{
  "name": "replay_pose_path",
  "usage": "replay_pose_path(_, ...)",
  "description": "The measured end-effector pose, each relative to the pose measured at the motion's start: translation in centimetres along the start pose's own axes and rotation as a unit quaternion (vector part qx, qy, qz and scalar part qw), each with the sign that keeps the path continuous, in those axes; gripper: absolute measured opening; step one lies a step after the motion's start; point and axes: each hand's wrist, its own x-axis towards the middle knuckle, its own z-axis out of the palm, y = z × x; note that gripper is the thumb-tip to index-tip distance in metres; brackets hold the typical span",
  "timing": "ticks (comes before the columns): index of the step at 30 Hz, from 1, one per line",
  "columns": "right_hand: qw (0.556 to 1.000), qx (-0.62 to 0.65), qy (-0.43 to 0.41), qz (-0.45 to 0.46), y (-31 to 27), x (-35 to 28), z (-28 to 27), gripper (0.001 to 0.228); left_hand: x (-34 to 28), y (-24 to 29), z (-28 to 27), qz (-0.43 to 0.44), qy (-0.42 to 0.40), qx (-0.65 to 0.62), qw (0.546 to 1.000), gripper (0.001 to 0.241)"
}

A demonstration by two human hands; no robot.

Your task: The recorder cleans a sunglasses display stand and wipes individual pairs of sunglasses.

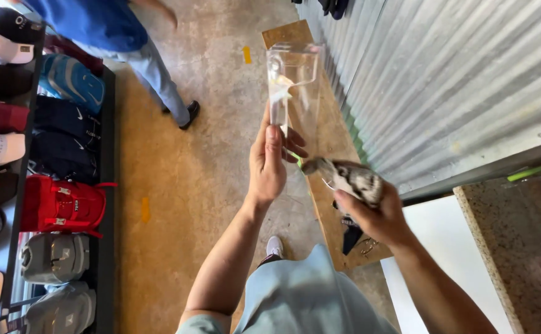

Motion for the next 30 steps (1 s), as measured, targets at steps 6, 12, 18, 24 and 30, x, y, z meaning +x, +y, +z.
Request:
replay_pose_path(6, 0.925, -0.324, -0.188, -0.059, -3.8, 3.3, 3.4, 0.052, 0.8, 1.1, 1.7, -0.002, -0.034, 0.026, 0.999, 0.064)
replay_pose_path(12, 0.92, -0.268, -0.287, 0.013, -2.0, 3.8, 2.3, 0.054, 0.1, 0.1, 2.2, 0.006, -0.062, 0.028, 0.998, 0.064)
replay_pose_path(18, 0.88, -0.392, -0.233, 0.131, -3.8, 1.0, 2.1, 0.04, 0.3, -1.5, 0.4, -0.007, -0.047, 0.034, 0.998, 0.064)
replay_pose_path(24, 0.996, 0.077, -0.02, -0.041, 2.7, -1.0, -1.4, 0.033, 0.8, -1.5, 1.0, -0.011, -0.036, 0.019, 0.999, 0.064)
replay_pose_path(30, 0.986, 0.102, 0.114, 0.072, 7.3, 0.3, 4.0, 0.036, -1.3, -4.7, 4.0, -0.014, -0.048, -0.068, 0.996, 0.058)
